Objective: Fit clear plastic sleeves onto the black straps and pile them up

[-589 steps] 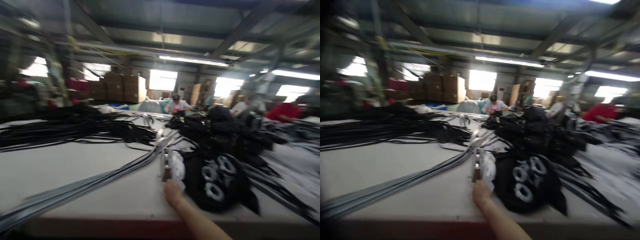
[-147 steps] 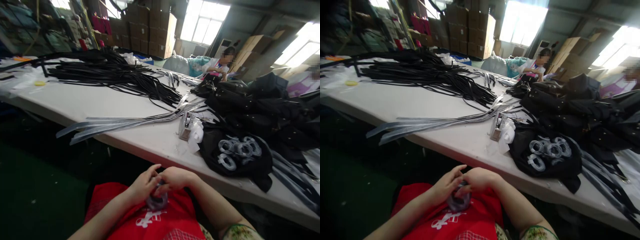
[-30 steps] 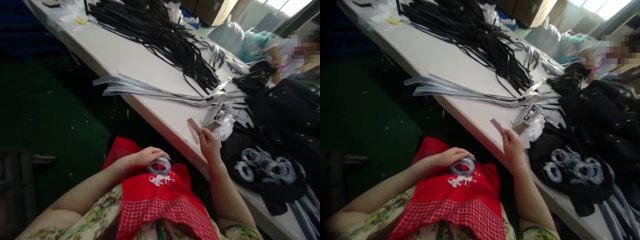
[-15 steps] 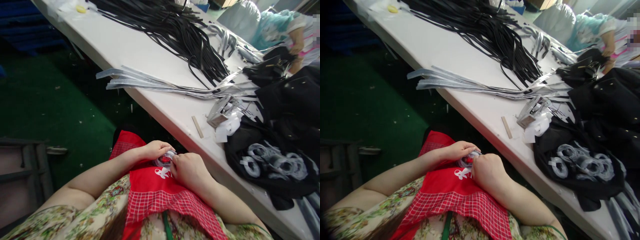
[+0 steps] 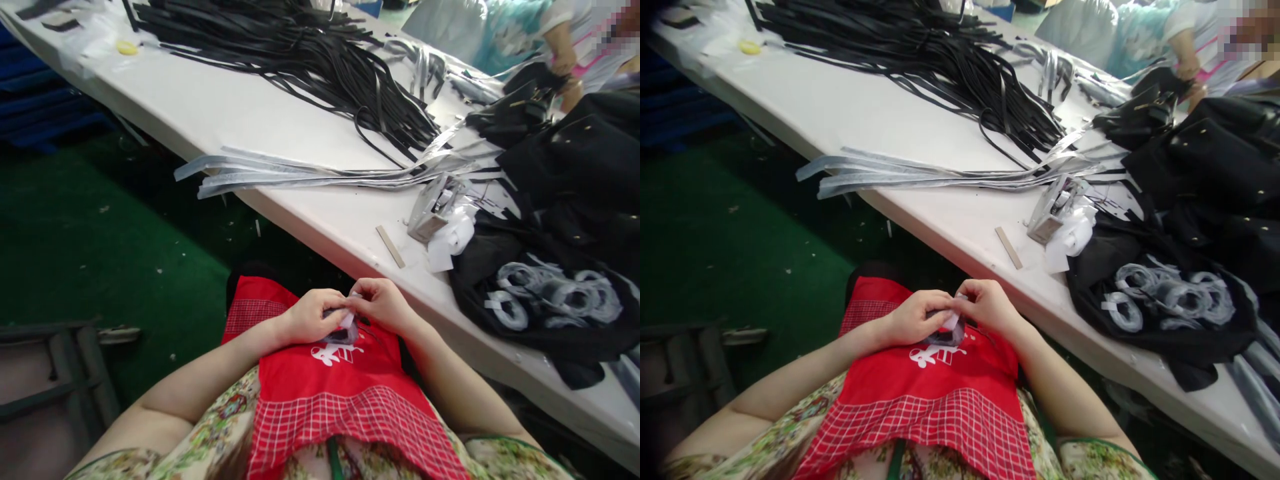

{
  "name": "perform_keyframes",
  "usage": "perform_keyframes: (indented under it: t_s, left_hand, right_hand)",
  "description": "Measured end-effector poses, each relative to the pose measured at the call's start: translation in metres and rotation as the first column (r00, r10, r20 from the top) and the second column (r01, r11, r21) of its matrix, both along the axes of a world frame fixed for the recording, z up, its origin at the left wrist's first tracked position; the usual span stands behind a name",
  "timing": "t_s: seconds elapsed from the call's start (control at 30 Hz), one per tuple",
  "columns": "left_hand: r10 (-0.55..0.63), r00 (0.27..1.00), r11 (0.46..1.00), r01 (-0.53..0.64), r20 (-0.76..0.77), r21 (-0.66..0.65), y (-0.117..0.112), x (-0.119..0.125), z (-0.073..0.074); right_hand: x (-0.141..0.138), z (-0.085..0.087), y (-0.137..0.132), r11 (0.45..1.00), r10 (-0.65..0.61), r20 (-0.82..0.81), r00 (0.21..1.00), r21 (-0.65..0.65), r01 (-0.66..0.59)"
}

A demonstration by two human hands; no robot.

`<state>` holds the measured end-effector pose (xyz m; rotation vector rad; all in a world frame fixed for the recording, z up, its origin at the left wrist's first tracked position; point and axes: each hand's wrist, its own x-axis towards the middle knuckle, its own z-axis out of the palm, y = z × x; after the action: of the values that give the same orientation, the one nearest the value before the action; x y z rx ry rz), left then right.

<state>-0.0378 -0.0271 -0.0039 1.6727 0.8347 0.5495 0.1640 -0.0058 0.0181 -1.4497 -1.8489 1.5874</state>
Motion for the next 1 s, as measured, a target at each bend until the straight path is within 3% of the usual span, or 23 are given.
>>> perform_keyframes:
  t_s: [0.1,0.27,0.37,0.43,0.5,0.6,0.7,0.77,0.9,1.0]
  left_hand:
    - [-0.001,1.000,1.000,0.001,0.000,0.031,-0.004,0.002,0.002]
    - [0.024,1.000,0.997,-0.025,0.011,0.075,-0.008,0.004,0.008]
    - [0.052,0.999,0.991,-0.052,0.000,0.126,-0.010,0.004,0.010]
    - [0.070,0.997,0.988,-0.066,-0.025,0.143,-0.011,0.003,0.010]
    - [0.079,0.996,0.986,-0.071,-0.050,0.150,-0.012,0.002,0.009]
    - [0.103,0.992,0.985,-0.090,-0.077,0.150,-0.014,0.000,0.009]
    - [0.119,0.989,0.983,-0.104,-0.093,0.149,-0.016,-0.001,0.009]
    - [0.128,0.987,0.982,-0.113,-0.099,0.149,-0.019,-0.001,0.009]
    - [0.234,0.969,0.971,-0.228,-0.084,0.072,-0.021,0.001,0.007]
    - [0.278,0.957,0.960,-0.280,-0.078,-0.009,-0.022,0.005,0.007]
  right_hand:
    - [-0.002,-0.017,-0.006,0.995,-0.087,-0.098,0.991,-0.065,0.080]
    - [-0.002,-0.029,-0.005,0.949,-0.294,-0.148,0.944,-0.166,0.269]
    - [-0.004,-0.036,-0.004,0.901,-0.288,-0.214,0.934,-0.390,0.188]
    - [-0.007,-0.041,-0.007,0.839,-0.311,-0.274,0.910,-0.529,0.128]
    - [-0.011,-0.043,-0.012,0.780,-0.399,-0.312,0.862,-0.609,0.141]
    - [-0.014,-0.042,-0.018,0.747,-0.468,-0.325,0.822,-0.643,0.171]
    - [-0.015,-0.040,-0.020,0.757,-0.451,-0.318,0.834,-0.630,0.169]
    - [-0.016,-0.040,-0.021,0.795,-0.428,-0.304,0.851,-0.574,0.195]
    - [-0.021,-0.041,-0.028,0.899,-0.418,-0.227,0.880,-0.247,0.363]
    - [-0.025,-0.041,-0.035,0.897,-0.442,-0.194,0.876,-0.058,0.439]
